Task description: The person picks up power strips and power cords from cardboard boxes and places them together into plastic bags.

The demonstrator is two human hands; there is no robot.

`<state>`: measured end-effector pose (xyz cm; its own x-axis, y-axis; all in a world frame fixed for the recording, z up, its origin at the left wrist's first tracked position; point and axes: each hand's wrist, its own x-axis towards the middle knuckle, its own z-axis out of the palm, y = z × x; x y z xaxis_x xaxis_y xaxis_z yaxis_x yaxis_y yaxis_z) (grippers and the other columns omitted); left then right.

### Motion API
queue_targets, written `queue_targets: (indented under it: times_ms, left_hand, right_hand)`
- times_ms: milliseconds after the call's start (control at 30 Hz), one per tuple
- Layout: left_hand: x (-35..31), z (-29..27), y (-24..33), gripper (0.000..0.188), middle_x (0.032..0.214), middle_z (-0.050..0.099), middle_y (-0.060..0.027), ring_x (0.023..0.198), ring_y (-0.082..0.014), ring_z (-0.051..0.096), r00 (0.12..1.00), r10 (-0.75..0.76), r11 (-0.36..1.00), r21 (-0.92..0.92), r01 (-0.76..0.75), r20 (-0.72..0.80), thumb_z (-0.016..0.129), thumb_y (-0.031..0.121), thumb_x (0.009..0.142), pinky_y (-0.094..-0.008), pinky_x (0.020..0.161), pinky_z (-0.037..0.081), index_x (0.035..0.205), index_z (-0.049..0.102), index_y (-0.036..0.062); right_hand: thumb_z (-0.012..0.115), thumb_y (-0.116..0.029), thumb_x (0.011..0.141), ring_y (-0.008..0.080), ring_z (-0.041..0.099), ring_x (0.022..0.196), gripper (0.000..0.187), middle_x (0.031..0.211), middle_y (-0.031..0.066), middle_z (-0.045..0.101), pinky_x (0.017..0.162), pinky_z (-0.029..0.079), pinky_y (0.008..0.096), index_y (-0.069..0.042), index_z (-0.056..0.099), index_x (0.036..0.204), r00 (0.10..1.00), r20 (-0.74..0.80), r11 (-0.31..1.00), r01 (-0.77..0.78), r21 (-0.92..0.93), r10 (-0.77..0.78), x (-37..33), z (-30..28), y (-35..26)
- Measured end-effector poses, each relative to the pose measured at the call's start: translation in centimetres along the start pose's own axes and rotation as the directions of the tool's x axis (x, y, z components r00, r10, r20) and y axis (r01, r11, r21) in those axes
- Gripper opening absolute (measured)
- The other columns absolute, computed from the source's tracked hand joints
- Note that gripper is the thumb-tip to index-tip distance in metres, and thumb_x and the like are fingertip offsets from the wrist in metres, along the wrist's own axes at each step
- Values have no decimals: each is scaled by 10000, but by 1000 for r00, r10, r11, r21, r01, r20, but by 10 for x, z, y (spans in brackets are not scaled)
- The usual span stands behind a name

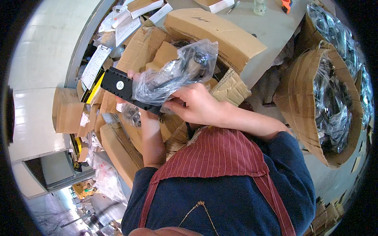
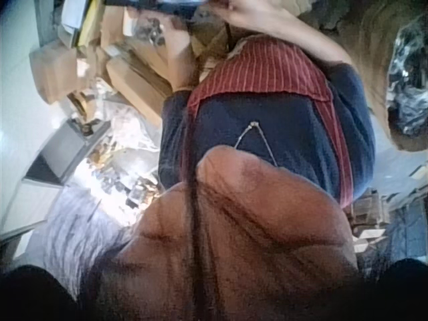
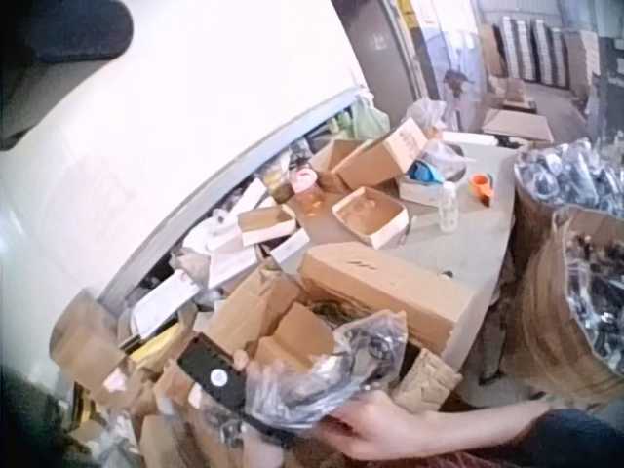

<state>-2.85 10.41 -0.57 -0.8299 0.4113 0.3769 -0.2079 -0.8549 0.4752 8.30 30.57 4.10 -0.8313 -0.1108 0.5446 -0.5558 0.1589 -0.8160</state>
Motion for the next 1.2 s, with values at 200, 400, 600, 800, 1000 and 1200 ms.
queue_targets:
  times_ms: [200, 400, 600, 800, 1000, 1200]
  left_hand:
    - [-1, -17, 4, 837, 928, 596, -103, 839, -233, 632, 988, 112, 986, 136, -97, -109, 798, 630, 643, -374, 703, 543, 1097, 521, -18]
    - [5, 6, -2, 857, 1053, 652, -143, 958, -286, 654, 967, 115, 953, 301, -43, -226, 702, 702, 717, -431, 851, 555, 1196, 529, 13]
    - [3, 25, -2, 706, 1175, 654, -138, 1036, -280, 655, 932, 60, 923, 375, 85, -358, 685, 518, 823, -404, 914, 539, 1300, 526, 22]
    - [10, 26, -9, 666, 1152, 660, -122, 1027, -260, 657, 877, -17, 929, 316, 191, -480, 733, 442, 794, -406, 918, 551, 1272, 542, 21]
    - [12, 35, -11, 665, 1138, 662, -116, 1018, -257, 656, 849, -35, 920, 315, 233, -527, 729, 456, 793, -405, 917, 549, 1270, 547, 29]
    - [15, 40, -14, 589, 1136, 673, -100, 997, -250, 668, 853, -83, 945, 230, 231, -516, 676, 460, 858, -407, 905, 552, 1261, 562, 46]
  right_hand:
    - [746, -40, 809, 215, 698, 639, 156, 748, 149, 695, 571, 529, 319, 10, 708, 952, 1000, -15, 998, -18, 66, 19, 1, 1, -2]
    - [767, -58, 812, 232, 724, 708, 226, 812, 155, 720, 622, 555, 316, 26, 689, 1007, 999, 3, 999, -47, 24, 47, -4, 3, 10]
    - [751, -76, 816, 318, 709, 730, 207, 801, 174, 699, 633, 553, 375, 4, 685, 995, 999, 2, 993, -32, -116, 32, -3, -4, 24]
    - [656, -8, 854, 312, 713, 754, 236, 827, 185, 698, 639, 555, 364, 17, 676, 1088, 995, -41, 983, -100, -156, 95, -4, -15, 35]
    - [624, 36, 888, 217, 726, 799, 191, 879, 141, 718, 706, 569, 308, 24, 676, 1071, 995, -80, 989, -76, -128, 66, 1, -28, 20]
    - [573, 43, 934, 181, 716, 872, 206, 975, 126, 723, 779, 567, 284, 36, 658, 1121, 990, -123, 990, -84, -117, 69, 7, -32, 0]
